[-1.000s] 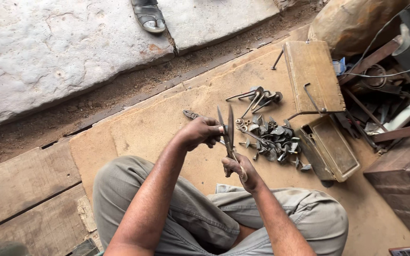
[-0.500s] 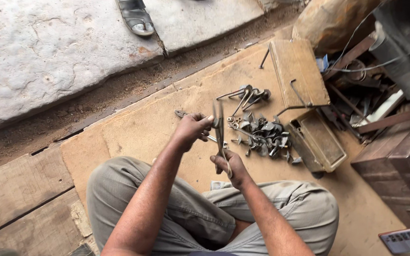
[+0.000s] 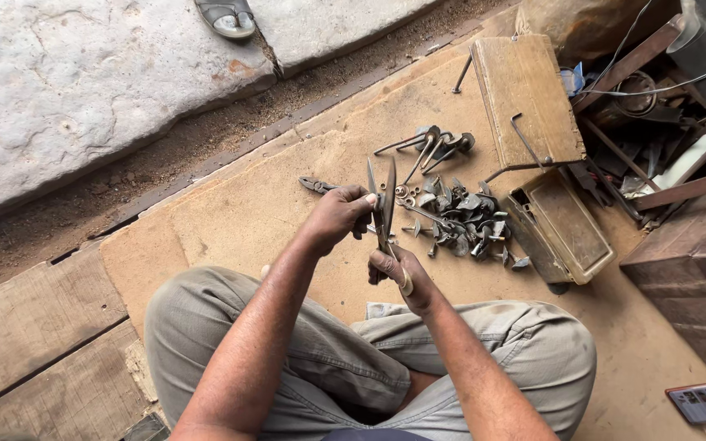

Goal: The person uses shears and their hands to trim and adjust a small dark component among various metal bolts and parts spread on a wooden board.

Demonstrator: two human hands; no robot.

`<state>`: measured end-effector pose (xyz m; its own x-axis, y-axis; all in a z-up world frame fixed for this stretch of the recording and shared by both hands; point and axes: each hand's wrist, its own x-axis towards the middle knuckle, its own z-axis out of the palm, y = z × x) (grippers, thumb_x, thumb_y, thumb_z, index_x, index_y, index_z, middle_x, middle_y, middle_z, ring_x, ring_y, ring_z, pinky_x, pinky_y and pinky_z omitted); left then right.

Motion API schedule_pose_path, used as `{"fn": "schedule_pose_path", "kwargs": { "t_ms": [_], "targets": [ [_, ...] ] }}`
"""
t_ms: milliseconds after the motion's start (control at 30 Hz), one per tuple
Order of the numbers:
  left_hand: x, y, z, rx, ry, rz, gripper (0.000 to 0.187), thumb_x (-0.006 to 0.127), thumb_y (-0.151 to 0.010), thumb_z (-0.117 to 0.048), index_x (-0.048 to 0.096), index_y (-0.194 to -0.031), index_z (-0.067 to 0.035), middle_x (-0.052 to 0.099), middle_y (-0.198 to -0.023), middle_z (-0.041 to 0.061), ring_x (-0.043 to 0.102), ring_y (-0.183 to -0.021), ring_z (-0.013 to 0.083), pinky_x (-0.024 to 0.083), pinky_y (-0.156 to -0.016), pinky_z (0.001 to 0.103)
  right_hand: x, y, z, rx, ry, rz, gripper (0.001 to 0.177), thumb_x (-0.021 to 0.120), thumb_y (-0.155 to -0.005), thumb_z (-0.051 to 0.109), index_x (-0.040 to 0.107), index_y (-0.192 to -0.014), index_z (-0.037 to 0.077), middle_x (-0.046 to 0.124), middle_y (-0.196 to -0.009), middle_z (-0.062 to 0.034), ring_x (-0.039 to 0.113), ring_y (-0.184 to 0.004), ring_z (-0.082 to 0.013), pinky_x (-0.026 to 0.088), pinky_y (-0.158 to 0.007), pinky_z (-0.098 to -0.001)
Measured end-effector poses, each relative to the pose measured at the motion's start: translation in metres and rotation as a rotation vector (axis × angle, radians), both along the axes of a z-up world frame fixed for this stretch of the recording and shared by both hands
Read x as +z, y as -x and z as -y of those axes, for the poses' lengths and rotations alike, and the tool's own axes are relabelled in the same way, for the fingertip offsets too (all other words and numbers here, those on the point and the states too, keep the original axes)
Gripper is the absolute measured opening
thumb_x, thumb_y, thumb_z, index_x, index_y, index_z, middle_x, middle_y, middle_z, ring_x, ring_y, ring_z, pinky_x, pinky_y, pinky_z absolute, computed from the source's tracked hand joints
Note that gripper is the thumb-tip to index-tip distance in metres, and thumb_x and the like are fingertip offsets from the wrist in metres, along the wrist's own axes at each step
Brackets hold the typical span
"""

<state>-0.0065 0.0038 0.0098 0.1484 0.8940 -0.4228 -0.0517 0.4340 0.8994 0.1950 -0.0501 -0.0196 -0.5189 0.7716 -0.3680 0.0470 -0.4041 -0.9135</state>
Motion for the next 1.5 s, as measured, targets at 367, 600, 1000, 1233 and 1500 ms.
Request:
{"fn": "schedule_pose_path", "kwargs": {
  "t_ms": [367, 600, 1000, 1233, 1500],
  "targets": [
    [-0.002, 0.016, -0.004, -0.127, -0.012, 0.031, 0.028, 0.069, -0.099, -0.029, 0.072, -0.092, -0.002, 0.059, -0.065, 0.001, 0.054, -0.055, 0.01, 0.047, -0.05, 0.028, -0.003, -0.01, 0.003, 0.008, 0.03, -0.014, 0.041, 0.075, -0.089, 0.043, 0.06, -0.087, 0.005, 0.058, -0.072, -0.004, 0.057, -0.066, -0.0139, 0.049, -0.063, -0.0303],
    [-0.004, 0.021, 0.002, -0.019, 0.004, 0.12, 0.03, 0.069, -0.098, -0.031, 0.068, -0.09, -0.002, 0.067, -0.068, 0.006, 0.065, -0.056, 0.0137, 0.056, -0.052, 0.029, 0.0, -0.005, 0.009, -0.005, 0.028, 0.026, 0.035, 0.075, -0.088, 0.036, 0.06, -0.081, 0.005, 0.057, -0.065, -0.0021, 0.054, -0.058, -0.0112, 0.047, -0.056, -0.029],
    [-0.008, -0.001, 0.004, 0.023, 0.003, 0.16, 0.025, 0.063, -0.103, -0.027, 0.066, -0.096, -0.003, 0.063, -0.073, 0.004, 0.059, -0.061, 0.0108, 0.054, -0.057, 0.029, 0.009, -0.005, 0.004, -0.019, -0.013, 0.078, 0.049, 0.075, -0.087, 0.053, 0.062, -0.091, 0.006, 0.059, -0.075, -0.003, 0.06, -0.07, -0.0137, 0.051, -0.069, -0.0299],
    [-0.004, 0.011, -0.004, -0.203, -0.007, 0.022, 0.024, 0.066, -0.1, -0.027, 0.07, -0.097, -0.003, 0.061, -0.07, 0.001, 0.057, -0.059, 0.0095, 0.051, -0.053, 0.028, 0.001, -0.014, 0.001, 0.082, 0.045, 0.044, 0.051, 0.069, -0.087, 0.057, 0.063, -0.092, 0.006, 0.062, -0.079, -0.0045, 0.063, -0.075, -0.0149, 0.051, -0.073, -0.031],
    [-0.008, 0.03, -0.005, -0.17, -0.021, 0.08, 0.025, 0.072, -0.097, -0.027, 0.072, -0.094, -0.002, 0.066, -0.069, 0.002, 0.062, -0.057, 0.0108, 0.053, -0.052, 0.028, -0.003, -0.013, 0.003, 0.065, 0.025, 0.047, 0.034, 0.074, -0.087, 0.036, 0.061, -0.084, 0.005, 0.057, -0.068, -0.0026, 0.055, -0.062, -0.0129, 0.048, -0.061, -0.0299]
  ]
}}
